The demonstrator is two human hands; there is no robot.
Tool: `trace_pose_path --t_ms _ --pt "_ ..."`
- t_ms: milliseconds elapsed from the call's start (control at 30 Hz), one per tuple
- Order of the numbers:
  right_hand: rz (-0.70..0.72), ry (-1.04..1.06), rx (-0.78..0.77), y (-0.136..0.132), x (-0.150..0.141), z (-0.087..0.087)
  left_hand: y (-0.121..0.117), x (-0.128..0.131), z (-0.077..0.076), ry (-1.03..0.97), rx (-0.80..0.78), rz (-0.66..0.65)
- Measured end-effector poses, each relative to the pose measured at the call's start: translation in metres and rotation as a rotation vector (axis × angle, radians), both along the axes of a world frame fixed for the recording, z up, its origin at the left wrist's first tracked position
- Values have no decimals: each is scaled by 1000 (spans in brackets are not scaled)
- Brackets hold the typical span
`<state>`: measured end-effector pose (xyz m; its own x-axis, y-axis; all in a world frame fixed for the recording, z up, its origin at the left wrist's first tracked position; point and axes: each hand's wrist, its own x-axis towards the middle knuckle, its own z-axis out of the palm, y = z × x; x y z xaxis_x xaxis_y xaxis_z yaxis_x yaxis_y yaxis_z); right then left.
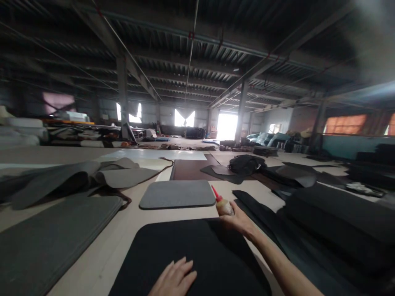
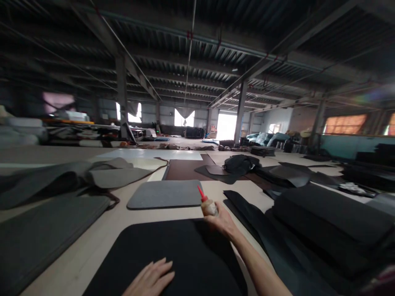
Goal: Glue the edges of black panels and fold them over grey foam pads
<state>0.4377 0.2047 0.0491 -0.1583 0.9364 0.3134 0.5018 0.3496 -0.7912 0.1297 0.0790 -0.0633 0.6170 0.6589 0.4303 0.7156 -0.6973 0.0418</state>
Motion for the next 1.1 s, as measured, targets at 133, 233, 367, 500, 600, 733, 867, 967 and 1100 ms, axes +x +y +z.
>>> trace_pose_path --t_ms 133,233,367,500,600,733,867,967,1100 --pt "185 199 -220 -49 -16 12 -15 7 25 -8 -35 1" --pt "195 209 -257 -80 -21 25 -42 22 61 2 -216 125" --pt "199 112 -281 -103 -23 40 -65 54 88 -25 -329 190" --pt "182 109 -300 -111 -30 43 -66 73 78 -64 -288 94" --pt "202 129 -291 -118 -42 41 -66 75 72 -50 -296 119" --pt "318 166 -296 -128 -64 40 -69 76 74 -69 -342 160" --pt "385 135 -281 -131 -91 39 -70 77 75 -85 -372 153" --pt "441 67 -238 -132 -110 38 -69 77 78 -92 -327 133" --pt "515 -95 -128 -133 -127 36 -69 77 88 -56 -302 98"
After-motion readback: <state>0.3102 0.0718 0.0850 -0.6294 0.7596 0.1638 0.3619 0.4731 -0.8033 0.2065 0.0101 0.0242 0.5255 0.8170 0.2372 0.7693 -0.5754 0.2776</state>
